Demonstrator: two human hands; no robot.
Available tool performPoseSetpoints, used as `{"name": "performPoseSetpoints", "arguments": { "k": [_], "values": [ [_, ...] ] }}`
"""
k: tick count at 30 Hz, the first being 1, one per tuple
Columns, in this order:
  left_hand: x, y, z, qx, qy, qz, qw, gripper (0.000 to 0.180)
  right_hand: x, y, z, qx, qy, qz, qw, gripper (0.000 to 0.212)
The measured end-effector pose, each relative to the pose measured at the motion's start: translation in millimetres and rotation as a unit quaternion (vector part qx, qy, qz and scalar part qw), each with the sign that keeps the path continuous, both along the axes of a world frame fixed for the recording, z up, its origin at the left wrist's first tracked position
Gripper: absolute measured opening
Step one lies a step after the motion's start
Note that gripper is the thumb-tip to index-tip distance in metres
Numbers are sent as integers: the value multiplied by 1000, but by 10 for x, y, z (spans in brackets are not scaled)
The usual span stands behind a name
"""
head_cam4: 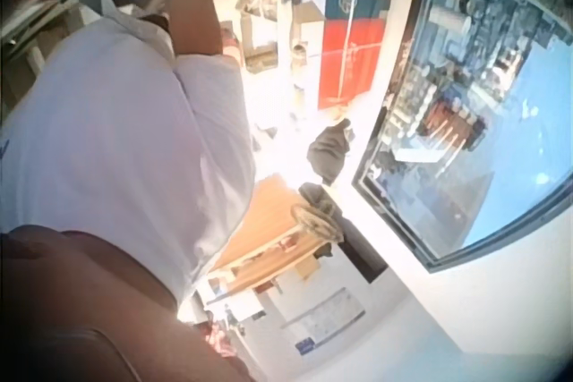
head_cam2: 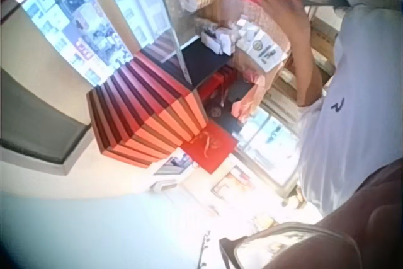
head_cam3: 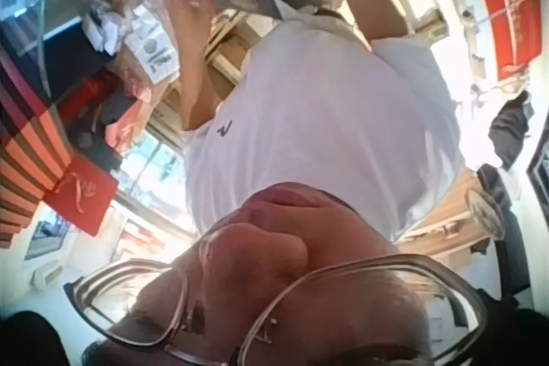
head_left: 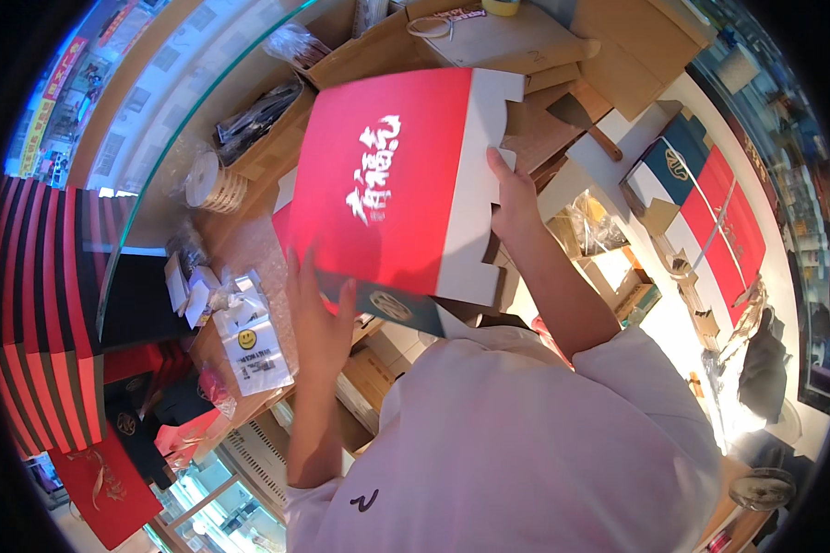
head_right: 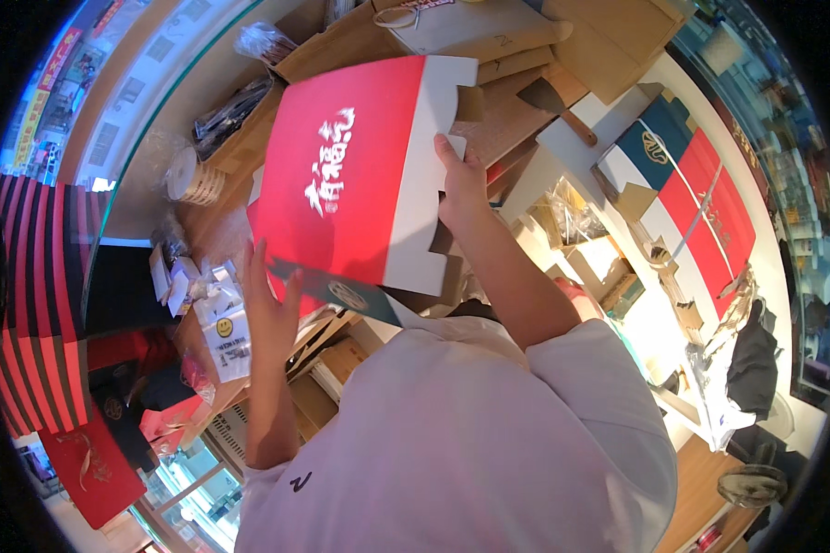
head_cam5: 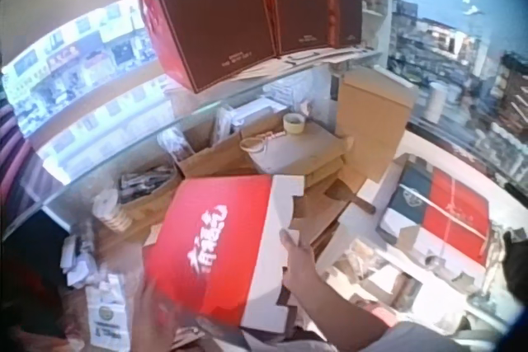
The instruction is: The person assembles red and blue cardboard boxes by folding flaps and inserting a white ribbon through pre-cut slots. They repeatedly pick up flat box components, fold them into shape, and secure the ribbon before placing the finished boxes on a nearby stack.
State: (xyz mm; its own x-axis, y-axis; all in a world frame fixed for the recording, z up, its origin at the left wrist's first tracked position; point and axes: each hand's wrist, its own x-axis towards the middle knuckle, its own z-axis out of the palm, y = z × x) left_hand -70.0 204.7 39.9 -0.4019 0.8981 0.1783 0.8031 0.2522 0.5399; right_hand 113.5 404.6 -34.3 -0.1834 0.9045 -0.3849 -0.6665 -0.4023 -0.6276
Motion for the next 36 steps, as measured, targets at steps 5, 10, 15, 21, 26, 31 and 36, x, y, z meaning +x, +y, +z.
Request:
{"name": "performPoseSetpoints", "arguments": {
  "k": [5,10,15,21,26,31,36],
  "values": [
    [127,-330,-739,11,-492,265,829,60,-156,-459,-45,15,59,77,995,41],
    [-259,-563,-1119,96,-630,192,746,58,-436,-1119,-236,-30,12,184,982,37],
    [-596,-703,-1164,114,-610,207,756,56,-209,-975,-163,15,-179,639,748,42],
    [-779,-907,-1348,102,-501,110,852,54,-45,-322,511,648,-523,275,481,77],
    [-735,-875,-1292,130,-329,74,932,69,-59,141,-63,527,-532,478,460,105],
    [-775,-1006,-1004,-49,-284,36,957,93,-42,166,-127,520,-484,492,504,105],
    [-878,-890,-929,-129,-167,15,977,108,-63,142,-54,536,-492,472,498,101]
  ]
}}
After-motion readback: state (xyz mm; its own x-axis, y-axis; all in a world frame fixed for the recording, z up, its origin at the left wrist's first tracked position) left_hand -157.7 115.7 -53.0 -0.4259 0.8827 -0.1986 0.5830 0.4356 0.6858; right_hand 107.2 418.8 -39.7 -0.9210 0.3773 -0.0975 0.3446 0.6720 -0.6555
